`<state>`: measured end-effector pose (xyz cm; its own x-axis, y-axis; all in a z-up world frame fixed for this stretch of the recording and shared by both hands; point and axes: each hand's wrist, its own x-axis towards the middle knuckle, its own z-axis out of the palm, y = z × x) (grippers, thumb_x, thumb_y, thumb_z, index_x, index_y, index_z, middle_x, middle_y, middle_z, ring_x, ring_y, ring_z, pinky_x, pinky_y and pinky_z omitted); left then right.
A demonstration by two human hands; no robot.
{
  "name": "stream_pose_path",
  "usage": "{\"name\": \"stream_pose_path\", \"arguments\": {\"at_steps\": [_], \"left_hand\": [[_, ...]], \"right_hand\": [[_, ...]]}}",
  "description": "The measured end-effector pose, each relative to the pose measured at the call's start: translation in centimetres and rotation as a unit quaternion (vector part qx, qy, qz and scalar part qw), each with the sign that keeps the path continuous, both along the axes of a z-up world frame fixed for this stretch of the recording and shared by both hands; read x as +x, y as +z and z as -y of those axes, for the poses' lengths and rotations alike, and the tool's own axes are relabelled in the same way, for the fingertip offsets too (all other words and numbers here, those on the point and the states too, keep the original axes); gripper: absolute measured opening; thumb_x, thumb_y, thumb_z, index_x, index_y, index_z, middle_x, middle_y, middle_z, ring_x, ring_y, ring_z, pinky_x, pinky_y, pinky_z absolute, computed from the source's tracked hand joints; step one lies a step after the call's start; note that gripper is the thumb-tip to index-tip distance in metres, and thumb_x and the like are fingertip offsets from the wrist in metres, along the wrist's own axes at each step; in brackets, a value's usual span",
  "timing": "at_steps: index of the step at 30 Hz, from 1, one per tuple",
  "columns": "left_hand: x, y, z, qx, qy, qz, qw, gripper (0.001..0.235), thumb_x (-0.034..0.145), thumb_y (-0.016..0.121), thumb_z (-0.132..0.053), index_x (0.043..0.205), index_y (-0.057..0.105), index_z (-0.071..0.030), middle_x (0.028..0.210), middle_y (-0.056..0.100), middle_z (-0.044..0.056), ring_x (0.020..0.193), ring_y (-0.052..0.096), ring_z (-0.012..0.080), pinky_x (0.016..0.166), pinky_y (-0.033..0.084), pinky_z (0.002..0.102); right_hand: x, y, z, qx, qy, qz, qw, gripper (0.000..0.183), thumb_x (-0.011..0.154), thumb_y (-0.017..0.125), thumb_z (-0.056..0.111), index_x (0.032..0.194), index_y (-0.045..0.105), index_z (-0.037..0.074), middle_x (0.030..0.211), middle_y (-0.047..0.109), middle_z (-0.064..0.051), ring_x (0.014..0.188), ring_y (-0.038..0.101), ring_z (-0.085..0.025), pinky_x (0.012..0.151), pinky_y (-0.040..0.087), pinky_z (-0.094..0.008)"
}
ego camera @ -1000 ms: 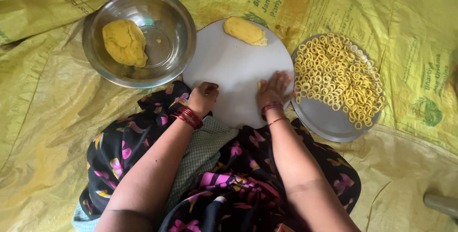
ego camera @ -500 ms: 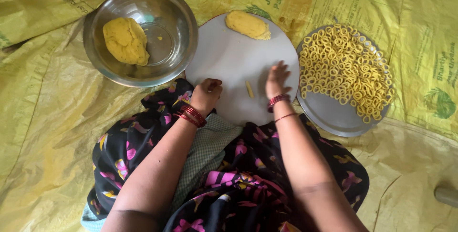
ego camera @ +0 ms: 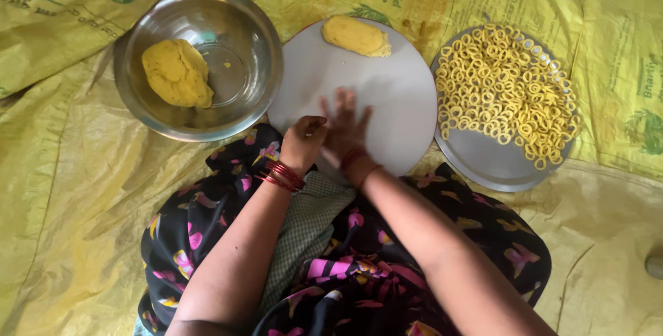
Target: The person rolls small pieces of yellow dough into thin strips on a white board, then joins the ends to form rings and places them on a metal tray. The process is repeated continuously with dough taken from a larger mass in a metal bowl.
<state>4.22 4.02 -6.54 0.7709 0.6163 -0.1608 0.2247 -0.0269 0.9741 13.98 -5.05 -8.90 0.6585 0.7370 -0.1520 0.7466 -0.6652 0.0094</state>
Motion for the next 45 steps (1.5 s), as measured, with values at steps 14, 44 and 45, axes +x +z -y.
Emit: {"name": "stream_pose_path", "arguments": {"at_steps": [14, 44, 45], "left_hand": [[0.2, 0.7, -0.2, -0.076, -0.01, 0.007, 0.997, 0.033, 0.09, 0.067, -0.018, 0.117, 0.07, 0.0, 0.094, 0.076, 0.009, 0.074, 0.071, 0.0136, 0.07, 0.056, 0.028], [0.0, 0.2, -0.1, -0.106, -0.014, 0.009, 0.994, 0.03, 0.092, 0.066, -0.016, 0.117, 0.07, 0.0, 0.093, 0.076, 0.007, 0.076, 0.07, 0.012, 0.068, 0.055, 0.026], [0.1, 0.1, 0.0, -0.106, -0.013, 0.004, 0.994, 0.03, 0.091, 0.067, -0.016, 0.117, 0.071, 0.0, 0.092, 0.075, 0.007, 0.075, 0.07, 0.0122, 0.069, 0.055, 0.026]], "right_hand": [[10.6, 4.3, 6.4, -0.031, -0.239, -0.053, 0.969, 0.07, 0.104, 0.022, 0.047, 0.165, 0.002, 0.018, 0.17, -0.014, -0.018, 0.156, -0.017, -0.039, 0.117, -0.01, -0.072], [11.4, 2.9, 8.4, 0.006, -0.145, 0.008, 0.989, 0.07, 0.105, 0.026, 0.047, 0.164, 0.007, 0.016, 0.171, -0.005, -0.02, 0.157, -0.009, -0.04, 0.116, -0.004, -0.075], [11.1, 2.9, 8.1, -0.01, -0.138, 0.004, 0.99, 0.07, 0.105, 0.027, 0.046, 0.164, 0.008, 0.015, 0.17, -0.005, -0.02, 0.156, -0.009, -0.04, 0.115, -0.004, -0.075]]}}
